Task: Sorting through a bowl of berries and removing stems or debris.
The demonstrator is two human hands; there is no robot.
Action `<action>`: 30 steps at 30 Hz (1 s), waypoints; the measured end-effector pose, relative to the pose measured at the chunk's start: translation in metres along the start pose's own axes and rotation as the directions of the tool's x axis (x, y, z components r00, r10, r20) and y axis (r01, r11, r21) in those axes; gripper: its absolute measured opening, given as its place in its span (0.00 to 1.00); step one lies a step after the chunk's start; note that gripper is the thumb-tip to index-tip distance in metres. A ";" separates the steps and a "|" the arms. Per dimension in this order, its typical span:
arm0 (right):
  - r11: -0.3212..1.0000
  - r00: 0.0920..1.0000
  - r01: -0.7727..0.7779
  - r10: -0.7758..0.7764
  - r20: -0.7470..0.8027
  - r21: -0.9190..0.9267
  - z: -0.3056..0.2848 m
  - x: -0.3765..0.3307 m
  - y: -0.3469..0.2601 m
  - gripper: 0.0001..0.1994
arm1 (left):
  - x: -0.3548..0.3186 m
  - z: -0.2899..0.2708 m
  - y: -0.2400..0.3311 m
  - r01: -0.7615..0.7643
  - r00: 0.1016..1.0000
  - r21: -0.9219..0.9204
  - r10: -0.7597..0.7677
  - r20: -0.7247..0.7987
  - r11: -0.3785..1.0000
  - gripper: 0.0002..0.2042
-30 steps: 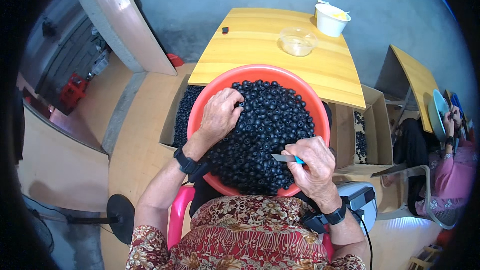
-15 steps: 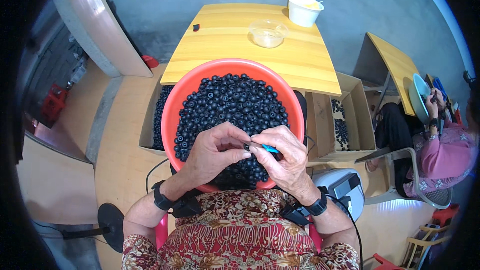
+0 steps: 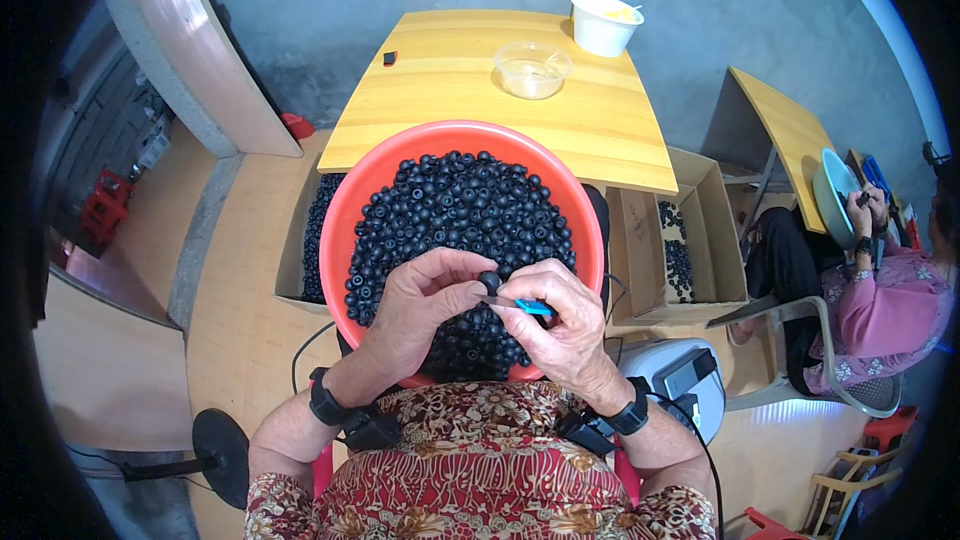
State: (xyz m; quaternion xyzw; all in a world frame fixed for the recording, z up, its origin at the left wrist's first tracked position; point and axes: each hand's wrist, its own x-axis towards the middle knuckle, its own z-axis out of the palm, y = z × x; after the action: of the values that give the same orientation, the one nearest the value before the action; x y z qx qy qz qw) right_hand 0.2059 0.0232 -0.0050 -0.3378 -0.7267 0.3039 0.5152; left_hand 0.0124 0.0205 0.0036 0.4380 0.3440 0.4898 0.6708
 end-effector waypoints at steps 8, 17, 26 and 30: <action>0.974 0.984 0.173 -0.176 -0.007 -0.148 -0.004 0.005 -0.001 0.16 | -0.002 0.001 -0.006 -0.064 0.997 -0.011 0.064 0.047 0.998 0.11; 0.963 0.977 0.208 -0.215 -0.018 -0.171 -0.003 0.003 0.001 0.16 | -0.004 0.000 -0.015 0.073 0.996 -0.253 -0.059 0.065 0.965 0.10; 0.873 0.931 0.359 -0.360 0.060 -0.329 -0.005 0.007 -0.004 0.15 | -0.004 -0.002 -0.009 -0.024 1.000 -0.193 0.022 -0.012 0.981 0.10; 0.859 0.935 0.347 -0.350 0.061 -0.376 -0.007 0.006 -0.005 0.15 | -0.005 -0.002 -0.011 -0.072 0.997 -0.201 0.071 -0.014 0.977 0.11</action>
State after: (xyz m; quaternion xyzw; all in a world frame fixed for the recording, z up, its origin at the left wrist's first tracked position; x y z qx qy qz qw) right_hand 0.2103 0.0261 0.0042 -0.2957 -0.8184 0.0575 0.4894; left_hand 0.0131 0.0147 -0.0067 0.3781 0.2791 0.5475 0.6924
